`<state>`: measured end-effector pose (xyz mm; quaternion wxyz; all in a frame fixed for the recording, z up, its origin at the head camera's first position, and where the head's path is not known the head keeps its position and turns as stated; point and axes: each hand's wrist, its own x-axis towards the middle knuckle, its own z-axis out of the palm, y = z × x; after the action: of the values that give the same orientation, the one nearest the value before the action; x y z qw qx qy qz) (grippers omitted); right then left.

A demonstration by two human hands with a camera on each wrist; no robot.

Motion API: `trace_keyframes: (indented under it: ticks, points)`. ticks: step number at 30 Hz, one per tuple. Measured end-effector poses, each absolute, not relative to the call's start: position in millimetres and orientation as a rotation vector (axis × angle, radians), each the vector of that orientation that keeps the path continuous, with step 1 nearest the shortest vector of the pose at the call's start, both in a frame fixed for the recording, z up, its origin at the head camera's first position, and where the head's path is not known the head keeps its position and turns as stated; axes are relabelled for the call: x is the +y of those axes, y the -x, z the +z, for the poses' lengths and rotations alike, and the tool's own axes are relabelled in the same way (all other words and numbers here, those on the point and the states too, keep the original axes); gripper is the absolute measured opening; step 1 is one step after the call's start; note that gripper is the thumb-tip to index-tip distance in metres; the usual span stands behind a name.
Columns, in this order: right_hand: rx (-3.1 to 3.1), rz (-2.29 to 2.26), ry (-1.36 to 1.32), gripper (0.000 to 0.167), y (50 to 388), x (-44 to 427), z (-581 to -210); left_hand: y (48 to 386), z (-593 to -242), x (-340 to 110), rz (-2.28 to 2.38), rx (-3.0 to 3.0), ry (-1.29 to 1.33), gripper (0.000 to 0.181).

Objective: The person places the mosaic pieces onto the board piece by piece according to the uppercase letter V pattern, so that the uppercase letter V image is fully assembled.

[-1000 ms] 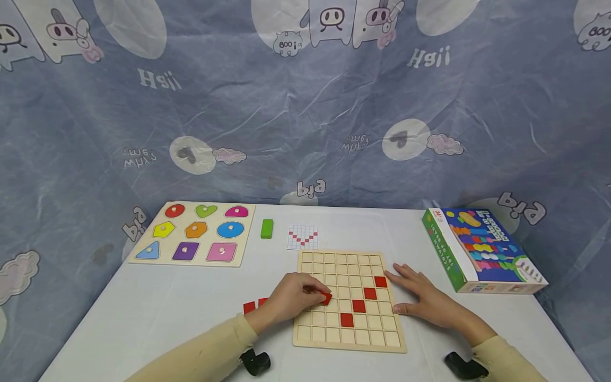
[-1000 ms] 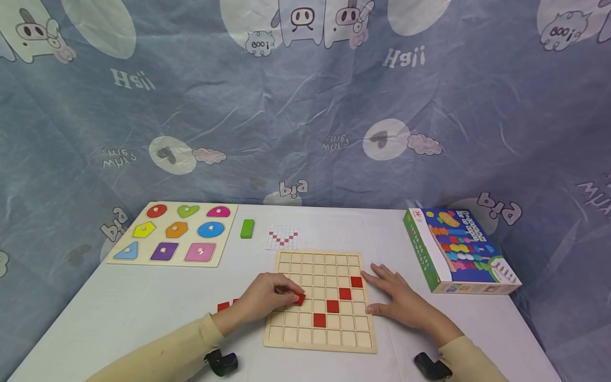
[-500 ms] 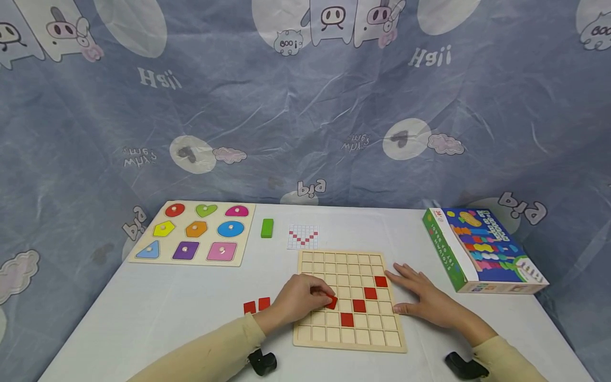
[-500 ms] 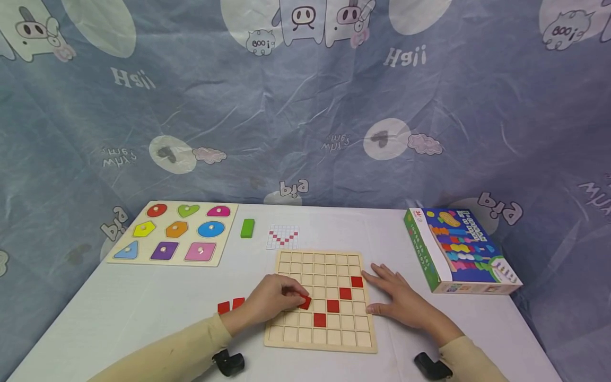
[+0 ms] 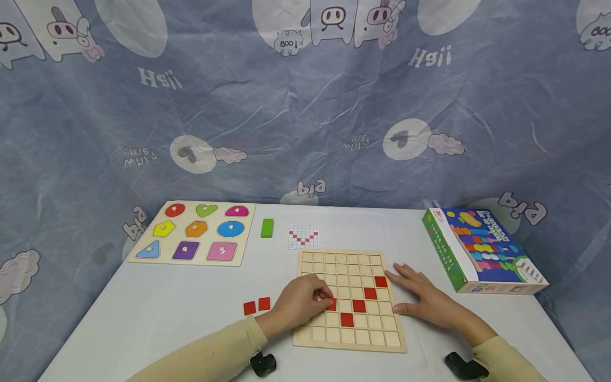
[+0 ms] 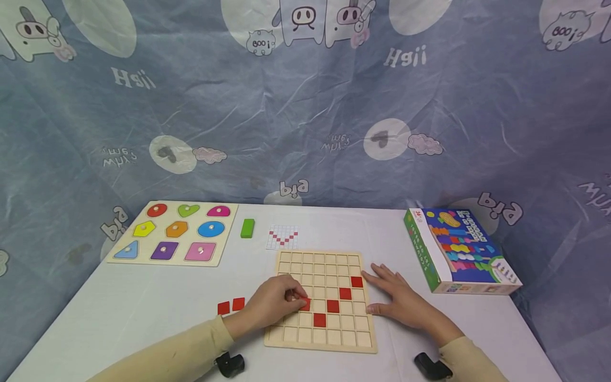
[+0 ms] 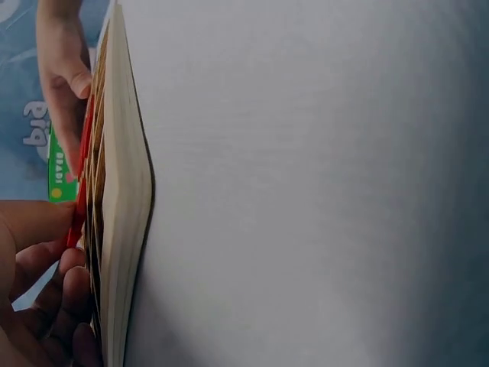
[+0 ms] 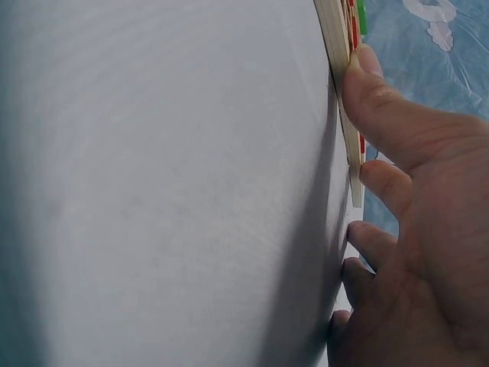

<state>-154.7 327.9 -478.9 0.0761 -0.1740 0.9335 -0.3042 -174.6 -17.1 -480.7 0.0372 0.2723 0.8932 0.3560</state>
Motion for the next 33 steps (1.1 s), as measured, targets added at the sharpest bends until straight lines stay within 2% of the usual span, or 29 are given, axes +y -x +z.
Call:
trace_keyframes:
  ticks: [15,33]
  points:
    - [2.795,-0.919,0.528,0.082,154.3,327.2,-477.2,171.3,-471.4,-19.7,0.984,2.719,-0.851,0.017]
    - [2.795,-0.914,0.527,0.082,154.8,327.3,-478.6,172.2,-478.0,-16.9,0.935,2.775,-0.933,0.012]
